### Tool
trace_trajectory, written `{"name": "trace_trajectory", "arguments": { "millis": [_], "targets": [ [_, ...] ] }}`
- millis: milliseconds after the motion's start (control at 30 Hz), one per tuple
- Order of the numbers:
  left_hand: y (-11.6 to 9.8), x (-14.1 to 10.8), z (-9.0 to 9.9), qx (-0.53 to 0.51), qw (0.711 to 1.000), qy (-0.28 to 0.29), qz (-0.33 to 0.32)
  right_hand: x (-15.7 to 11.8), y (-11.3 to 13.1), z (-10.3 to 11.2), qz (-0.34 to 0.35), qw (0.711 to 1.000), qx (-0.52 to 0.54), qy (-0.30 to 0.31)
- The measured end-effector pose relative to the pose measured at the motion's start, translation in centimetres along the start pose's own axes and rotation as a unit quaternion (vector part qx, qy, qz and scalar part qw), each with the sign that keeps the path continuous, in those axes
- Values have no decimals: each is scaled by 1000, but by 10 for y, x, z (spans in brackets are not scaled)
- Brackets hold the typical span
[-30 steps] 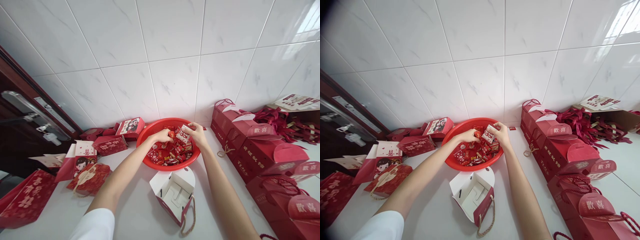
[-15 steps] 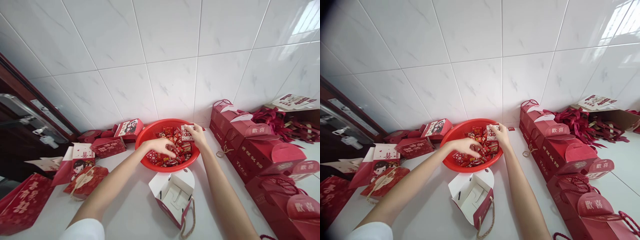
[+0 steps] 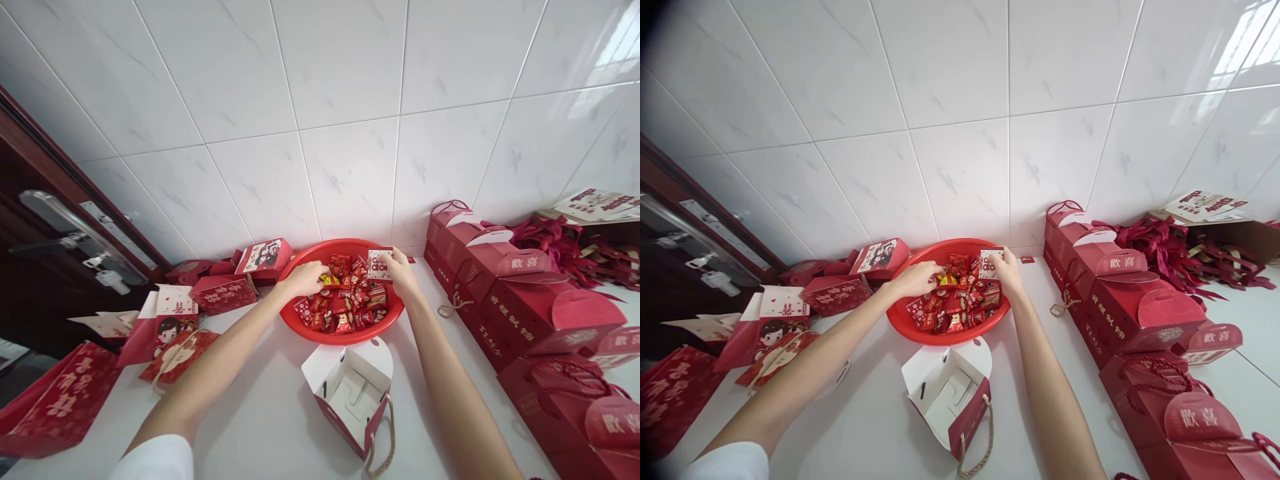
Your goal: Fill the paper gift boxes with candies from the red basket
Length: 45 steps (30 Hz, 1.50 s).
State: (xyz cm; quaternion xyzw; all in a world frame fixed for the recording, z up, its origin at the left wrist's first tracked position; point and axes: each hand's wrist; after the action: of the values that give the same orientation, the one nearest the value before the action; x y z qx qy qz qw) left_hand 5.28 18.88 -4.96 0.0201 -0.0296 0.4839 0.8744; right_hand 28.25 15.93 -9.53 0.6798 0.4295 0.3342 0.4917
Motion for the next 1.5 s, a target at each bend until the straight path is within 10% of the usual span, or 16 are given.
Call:
{"name": "trace_trajectory", "arguments": {
  "millis": [200, 400, 767, 1033, 1200, 1500],
  "targets": [
    [-29, 2, -9, -146, 964, 195, -111, 2, -4, 1, 46, 999, -14, 17],
    [-55, 3, -19, -27, 967, 247, -47, 3, -6, 1, 43, 999, -1, 26],
    [12, 13, 0, -96, 995, 5, -35, 3, -7, 2, 58, 997, -35, 23],
    [-2, -12, -9, -87, 976, 191, -60, 1, -4, 2, 66, 997, -43, 26],
    [-16, -11, -29, 25, 983, 177, -40, 0, -4, 2, 66, 996, -48, 30],
    [5, 11, -24, -132, 988, 75, -30, 4, -7, 1, 66, 997, -42, 29]
  ]
}}
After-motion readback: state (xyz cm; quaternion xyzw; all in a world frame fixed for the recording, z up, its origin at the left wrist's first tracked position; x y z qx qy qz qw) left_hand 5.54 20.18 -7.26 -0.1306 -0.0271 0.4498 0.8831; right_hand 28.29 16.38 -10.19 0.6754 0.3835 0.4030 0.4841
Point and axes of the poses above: each hand's wrist, its own x-axis towards the middle knuckle, its own z-axis out of the back of the hand, y = z × x, and after that the axes turned 9 degrees about -y, right-handed
